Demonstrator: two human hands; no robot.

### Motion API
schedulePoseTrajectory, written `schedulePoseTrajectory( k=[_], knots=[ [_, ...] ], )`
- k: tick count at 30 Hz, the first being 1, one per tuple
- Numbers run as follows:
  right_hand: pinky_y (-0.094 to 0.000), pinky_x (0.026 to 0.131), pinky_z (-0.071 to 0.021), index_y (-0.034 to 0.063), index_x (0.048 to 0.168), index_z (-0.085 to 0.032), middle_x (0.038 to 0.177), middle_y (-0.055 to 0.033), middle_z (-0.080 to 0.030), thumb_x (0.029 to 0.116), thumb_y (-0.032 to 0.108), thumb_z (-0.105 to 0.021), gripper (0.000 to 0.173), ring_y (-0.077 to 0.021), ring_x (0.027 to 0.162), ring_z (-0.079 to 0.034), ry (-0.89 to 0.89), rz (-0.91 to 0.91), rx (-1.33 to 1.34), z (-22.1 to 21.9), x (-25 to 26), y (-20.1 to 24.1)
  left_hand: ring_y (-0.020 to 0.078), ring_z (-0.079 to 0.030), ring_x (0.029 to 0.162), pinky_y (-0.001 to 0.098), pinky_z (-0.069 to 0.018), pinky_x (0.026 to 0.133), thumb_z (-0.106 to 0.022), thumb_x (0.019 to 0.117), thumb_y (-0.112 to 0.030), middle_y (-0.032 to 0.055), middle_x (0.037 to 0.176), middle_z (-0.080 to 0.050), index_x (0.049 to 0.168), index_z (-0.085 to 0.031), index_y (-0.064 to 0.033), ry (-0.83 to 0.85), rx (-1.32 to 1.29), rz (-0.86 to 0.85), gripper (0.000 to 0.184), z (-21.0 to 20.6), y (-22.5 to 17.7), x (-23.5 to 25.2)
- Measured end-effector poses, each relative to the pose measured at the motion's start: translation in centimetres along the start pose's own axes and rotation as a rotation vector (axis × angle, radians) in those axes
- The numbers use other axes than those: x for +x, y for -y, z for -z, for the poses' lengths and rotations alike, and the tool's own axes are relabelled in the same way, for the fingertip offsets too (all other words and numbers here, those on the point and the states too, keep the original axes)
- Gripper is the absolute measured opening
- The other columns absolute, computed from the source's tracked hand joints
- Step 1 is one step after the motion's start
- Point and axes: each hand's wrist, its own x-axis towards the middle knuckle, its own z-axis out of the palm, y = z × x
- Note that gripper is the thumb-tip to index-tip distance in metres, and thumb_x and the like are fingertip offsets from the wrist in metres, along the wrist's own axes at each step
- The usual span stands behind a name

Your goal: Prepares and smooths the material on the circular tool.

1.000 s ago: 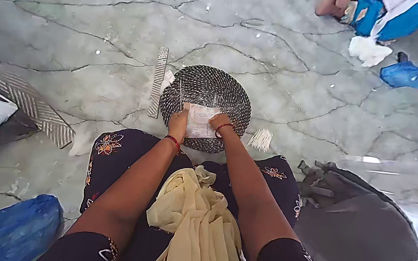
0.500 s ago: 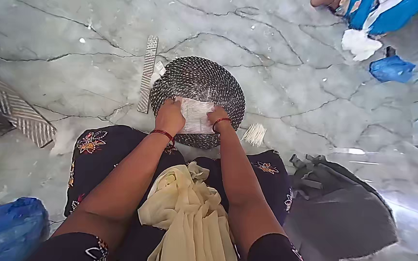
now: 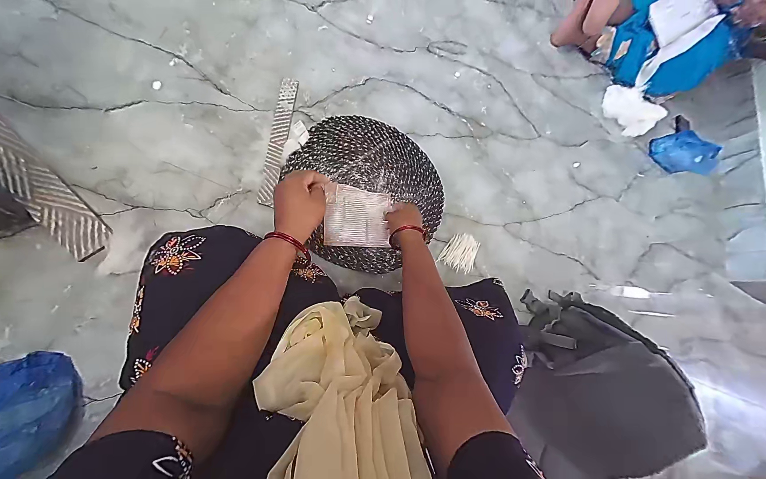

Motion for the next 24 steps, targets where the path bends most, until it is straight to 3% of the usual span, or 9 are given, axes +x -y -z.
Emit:
schedulePoseTrajectory(
  k=[2, 5, 8, 10, 13, 15, 18, 21, 24],
  knots=[
    [-0.0503, 0.090, -0.0556, -0.0004, 0.125, -0.067, 0.112, -0.0191, -0.072, 0.1010, 0.018, -0.063, 0.031, -0.0308, 0.098, -0.071, 0.023, 0.023, 0.144, 0.0, -0.3, 0.6, 0.0252, -0.068, 0.107, 0.0438, -0.0534, 0.095, -0.051, 0.1050, -0.009, 0.0198, 0.121, -0.070, 0.123, -0.070, 0.0028, -0.112, -0.157, -0.016, 0.028, 1.2, 0.2, 0.5],
    [-0.0304, 0.068, -0.0555, 0.0009, 0.121, -0.065, 0.096, -0.0086, -0.070, 0.1018, 0.011, -0.063, 0.022, -0.0122, 0.073, -0.064, 0.148, 0.040, 0.440, 0.1, -2.4, 2.6, 0.0071, -0.065, 0.080, 0.0241, -0.0557, 0.072, -0.057, 0.1033, -0.008, 0.0083, 0.106, -0.068, 0.118, -0.068, 0.0011, -0.250, -0.453, -0.005, 0.020, 2.5, 0.2, 1.3],
    [-0.0250, 0.061, -0.0522, -0.0002, 0.119, -0.062, 0.092, -0.0069, -0.069, 0.1024, 0.010, -0.062, 0.019, -0.0075, 0.065, -0.060, 0.265, 0.048, 0.508, -1.1, -3.0, 3.4, 0.0053, -0.064, 0.075, 0.0211, -0.0548, 0.067, -0.056, 0.1028, -0.004, 0.0059, 0.101, -0.066, 0.116, -0.064, 0.0013, -0.239, -0.561, 0.037, 0.017, 2.9, -0.1, 1.7],
    [-0.0278, 0.064, -0.0526, -0.0014, 0.118, -0.064, 0.096, -0.0091, -0.070, 0.1015, 0.011, -0.064, 0.021, -0.0098, 0.068, -0.062, 0.248, 0.081, 0.360, -2.8, -1.9, 3.0, 0.0095, -0.064, 0.078, 0.0267, -0.0552, 0.070, -0.053, 0.1034, -0.005, 0.0091, 0.104, -0.068, 0.118, -0.064, 0.0024, -0.087, -0.508, 0.095, 0.020, 2.3, 0.3, 2.0],
    [-0.0519, 0.093, -0.0540, -0.0024, 0.119, -0.069, 0.111, -0.0207, -0.073, 0.0998, 0.020, -0.067, 0.030, -0.0319, 0.100, -0.071, 0.177, 0.112, -0.012, -4.1, 0.1, 2.3, 0.0126, -0.066, 0.081, 0.0305, -0.0544, 0.073, -0.050, 0.1054, -0.006, 0.0121, 0.109, -0.071, 0.125, -0.060, 0.0024, 0.220, -0.510, 0.293, 0.023, 0.1, 0.5, 2.3],
    [-0.0590, 0.097, -0.0500, -0.0019, 0.116, -0.071, 0.112, -0.0237, -0.072, 0.0987, 0.022, -0.067, 0.029, -0.0383, 0.107, -0.068, 0.151, 0.131, -0.136, -4.1, 0.2, 2.5, 0.0153, -0.065, 0.086, 0.0329, -0.0526, 0.076, -0.048, 0.1040, -0.004, 0.0142, 0.114, -0.070, 0.129, -0.059, 0.0031, 0.336, -0.508, 0.412, 0.028, -2.0, 0.9, 2.3],
    [-0.0610, 0.099, -0.0475, 0.0001, 0.118, -0.071, 0.119, -0.0244, -0.069, 0.0980, 0.022, -0.069, 0.030, -0.0401, 0.115, -0.065, 0.152, 0.114, -0.205, -3.3, -0.4, 3.2, 0.0163, -0.063, 0.090, 0.0335, -0.0516, 0.078, -0.050, 0.1054, -0.008, 0.0142, 0.114, -0.068, 0.129, -0.058, 0.0019, 0.386, -0.474, 0.525, 0.027, -4.5, 1.6, 2.6],
    [-0.0576, 0.097, -0.0500, -0.0002, 0.117, -0.071, 0.115, -0.0228, -0.071, 0.0997, 0.025, -0.067, 0.031, -0.0372, 0.109, -0.068, 0.160, 0.103, -0.154, -3.3, 0.0, 2.6, 0.0177, -0.061, 0.087, 0.0337, -0.0518, 0.076, -0.053, 0.1037, -0.008, 0.0155, 0.114, -0.064, 0.132, -0.056, 0.0016, 0.393, -0.423, 0.580, 0.030, -5.7, 2.9, 3.4],
    [-0.0545, 0.093, -0.0523, -0.0011, 0.116, -0.069, 0.110, -0.0212, -0.071, 0.1065, 0.029, -0.055, 0.035, -0.0338, 0.101, -0.070, 0.182, 0.091, -0.101, -3.3, 0.8, 2.0, 0.0130, -0.057, 0.075, 0.0284, -0.0488, 0.067, -0.051, 0.1036, -0.010, 0.0113, 0.104, -0.063, 0.130, -0.056, 0.0004, 0.403, -0.367, 0.618, 0.029, -6.3, 3.9, 3.8]
  ],
)
